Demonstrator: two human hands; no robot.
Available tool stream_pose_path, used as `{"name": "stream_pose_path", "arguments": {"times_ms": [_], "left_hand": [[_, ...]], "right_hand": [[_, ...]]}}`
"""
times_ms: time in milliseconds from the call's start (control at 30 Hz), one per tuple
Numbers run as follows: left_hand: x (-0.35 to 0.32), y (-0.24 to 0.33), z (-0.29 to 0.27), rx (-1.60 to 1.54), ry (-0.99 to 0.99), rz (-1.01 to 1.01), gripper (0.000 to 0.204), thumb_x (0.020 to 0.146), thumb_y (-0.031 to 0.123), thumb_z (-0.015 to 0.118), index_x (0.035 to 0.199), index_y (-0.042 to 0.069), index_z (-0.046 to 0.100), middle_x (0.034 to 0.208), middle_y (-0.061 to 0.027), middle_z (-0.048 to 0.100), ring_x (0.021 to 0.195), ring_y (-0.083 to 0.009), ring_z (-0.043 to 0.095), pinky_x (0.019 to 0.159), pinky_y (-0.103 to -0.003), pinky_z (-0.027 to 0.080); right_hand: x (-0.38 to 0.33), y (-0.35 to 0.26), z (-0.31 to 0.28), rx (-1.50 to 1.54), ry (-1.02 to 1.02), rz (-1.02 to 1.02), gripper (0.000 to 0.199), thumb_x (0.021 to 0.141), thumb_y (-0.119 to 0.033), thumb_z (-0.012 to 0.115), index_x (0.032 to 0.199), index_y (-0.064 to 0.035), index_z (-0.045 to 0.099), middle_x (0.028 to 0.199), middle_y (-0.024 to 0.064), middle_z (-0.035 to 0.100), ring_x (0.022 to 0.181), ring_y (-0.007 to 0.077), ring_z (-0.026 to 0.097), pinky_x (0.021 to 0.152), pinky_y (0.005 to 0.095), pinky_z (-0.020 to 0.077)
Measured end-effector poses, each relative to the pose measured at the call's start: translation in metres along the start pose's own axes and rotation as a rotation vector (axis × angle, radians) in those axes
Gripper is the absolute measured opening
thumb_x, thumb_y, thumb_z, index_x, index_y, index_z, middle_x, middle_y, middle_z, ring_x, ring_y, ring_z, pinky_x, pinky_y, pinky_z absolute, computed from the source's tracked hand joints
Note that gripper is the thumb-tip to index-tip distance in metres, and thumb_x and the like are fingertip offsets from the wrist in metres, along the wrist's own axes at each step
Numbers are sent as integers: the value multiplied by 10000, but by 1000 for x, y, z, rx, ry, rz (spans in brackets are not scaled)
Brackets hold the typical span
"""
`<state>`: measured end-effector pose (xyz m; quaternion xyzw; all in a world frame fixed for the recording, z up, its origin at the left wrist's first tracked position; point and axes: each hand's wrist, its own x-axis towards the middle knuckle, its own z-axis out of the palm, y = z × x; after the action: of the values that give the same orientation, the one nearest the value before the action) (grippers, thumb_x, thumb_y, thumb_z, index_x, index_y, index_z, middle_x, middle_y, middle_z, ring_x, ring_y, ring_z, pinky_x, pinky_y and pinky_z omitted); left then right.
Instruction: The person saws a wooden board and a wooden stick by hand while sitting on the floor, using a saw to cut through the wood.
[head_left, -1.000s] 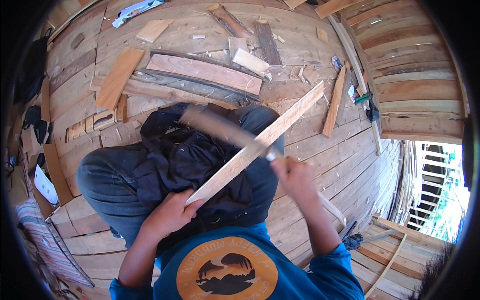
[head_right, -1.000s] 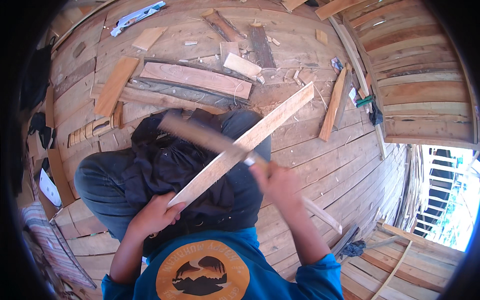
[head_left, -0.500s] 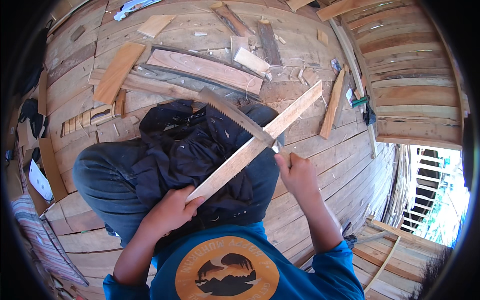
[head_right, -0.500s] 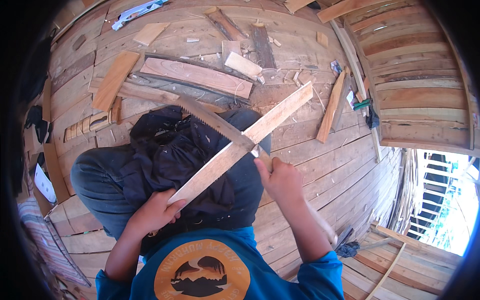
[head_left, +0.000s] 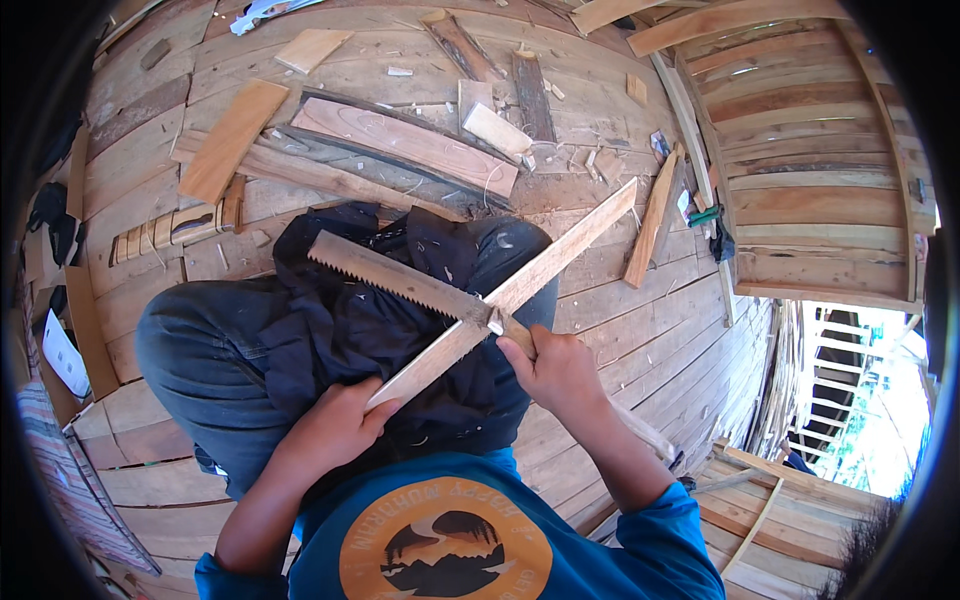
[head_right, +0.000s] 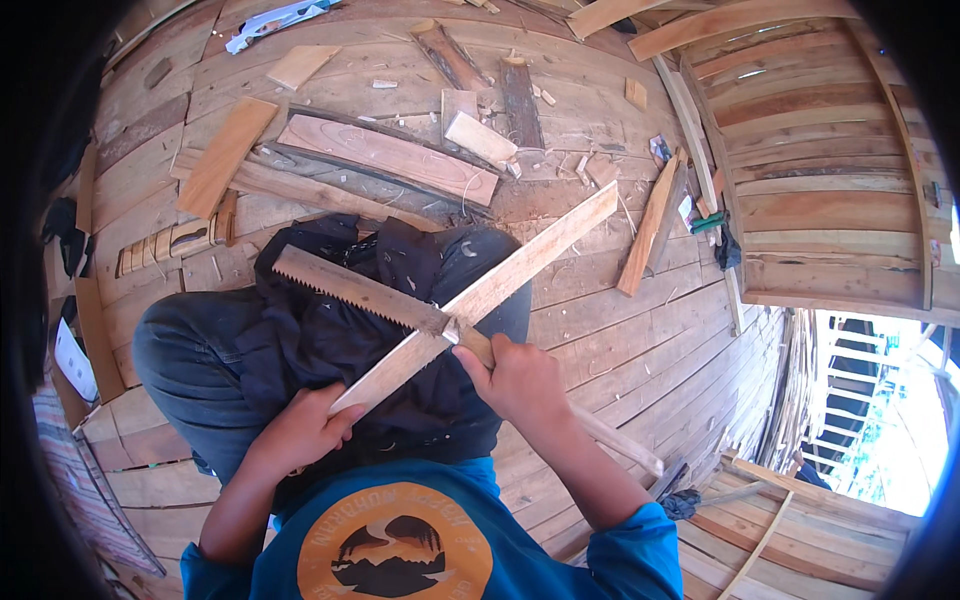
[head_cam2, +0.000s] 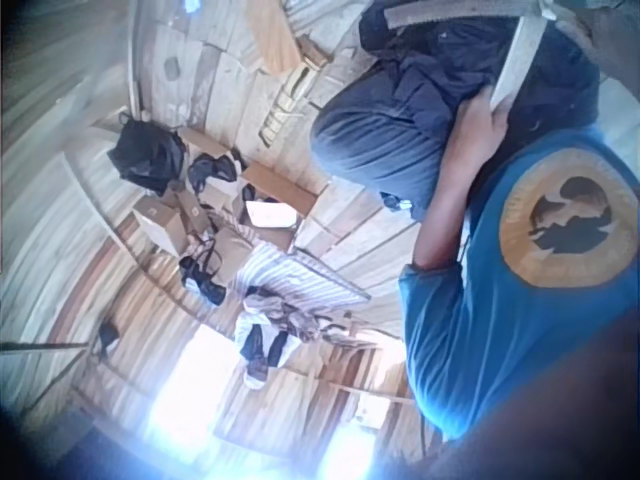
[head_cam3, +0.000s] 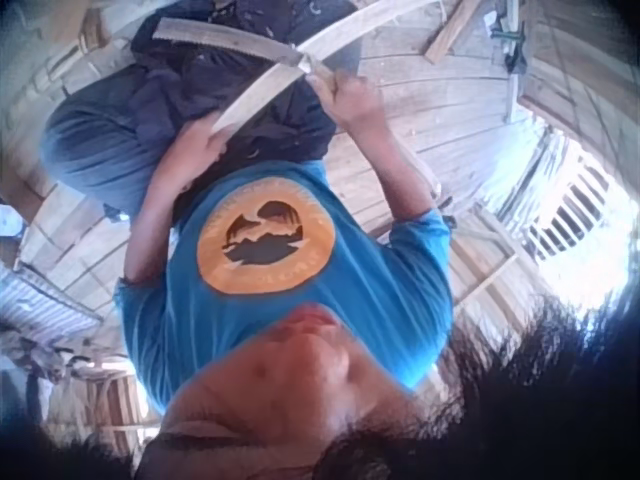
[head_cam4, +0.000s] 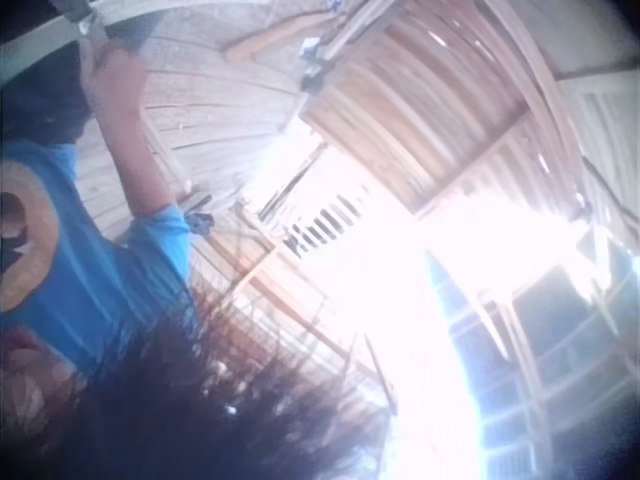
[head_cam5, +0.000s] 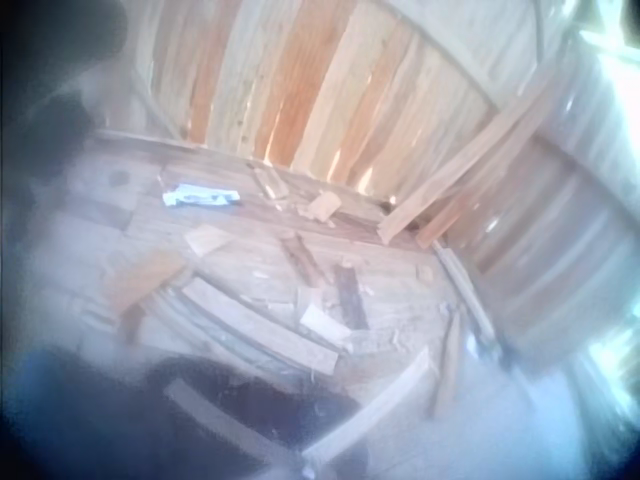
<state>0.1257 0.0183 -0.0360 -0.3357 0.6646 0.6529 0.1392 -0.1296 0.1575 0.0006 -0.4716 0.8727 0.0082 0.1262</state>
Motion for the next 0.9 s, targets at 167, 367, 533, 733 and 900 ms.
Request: {"name": "stream_pose_path", "arguments": {"times_ms": [167, 367, 533, 733, 900], "left_hand": [[1, 0, 0, 20, 8, 55, 280, 961, 255, 589, 919, -21, 585, 754, -271, 630, 755, -470, 627, 657, -480, 500], [4, -9, 0, 3, 32, 84, 292, 949, 273, 600, 908, -17, 592, 769, -293, 621, 780, -485, 621, 662, -496, 497], [6, -10, -1, 130, -6, 146, 326, 984, 280, 567, 1011, -45, 590, 732, -142, 692, 639, -194, 686, 631, -341, 548], [9, -3, -8, -88, -153, -27, 351, 999, 302, 545, 1055, -43, 582, 757, -98, 664, 619, -148, 649, 597, -304, 536], [9, 0, -7, -93, -125, -54, 342, 992, 313, 555, 1029, -27, 579, 719, -92, 655, 591, -163, 627, 591, -328, 517]], "right_hand": [[26, 75, -5, 57, 95, 270, 606, 938, -549, 527, 701, 0, 624, 647, 242, 621, 604, 437, 628, 556, 521, 497], [17, 33, 1, 53, -8, 165, 622, 931, -553, 527, 684, 10, 621, 672, 268, 617, 676, 457, 636, 623, 545, 499], [20, 41, -6, 90, 12, 148, 557, 891, -543, 591, 691, -23, 612, 638, 235, 619, 652, 435, 644, 582, 520, 506], [22, 32, -6, 34, 37, 149, 566, 886, -563, 588, 684, -36, 620, 628, 221, 626, 626, 420, 644, 584, 510, 518], [19, 53, -8, -66, -5, 132, 610, 884, -610, 559, 705, -33, 642, 636, 211, 636, 630, 416, 647, 596, 510, 527]]}}
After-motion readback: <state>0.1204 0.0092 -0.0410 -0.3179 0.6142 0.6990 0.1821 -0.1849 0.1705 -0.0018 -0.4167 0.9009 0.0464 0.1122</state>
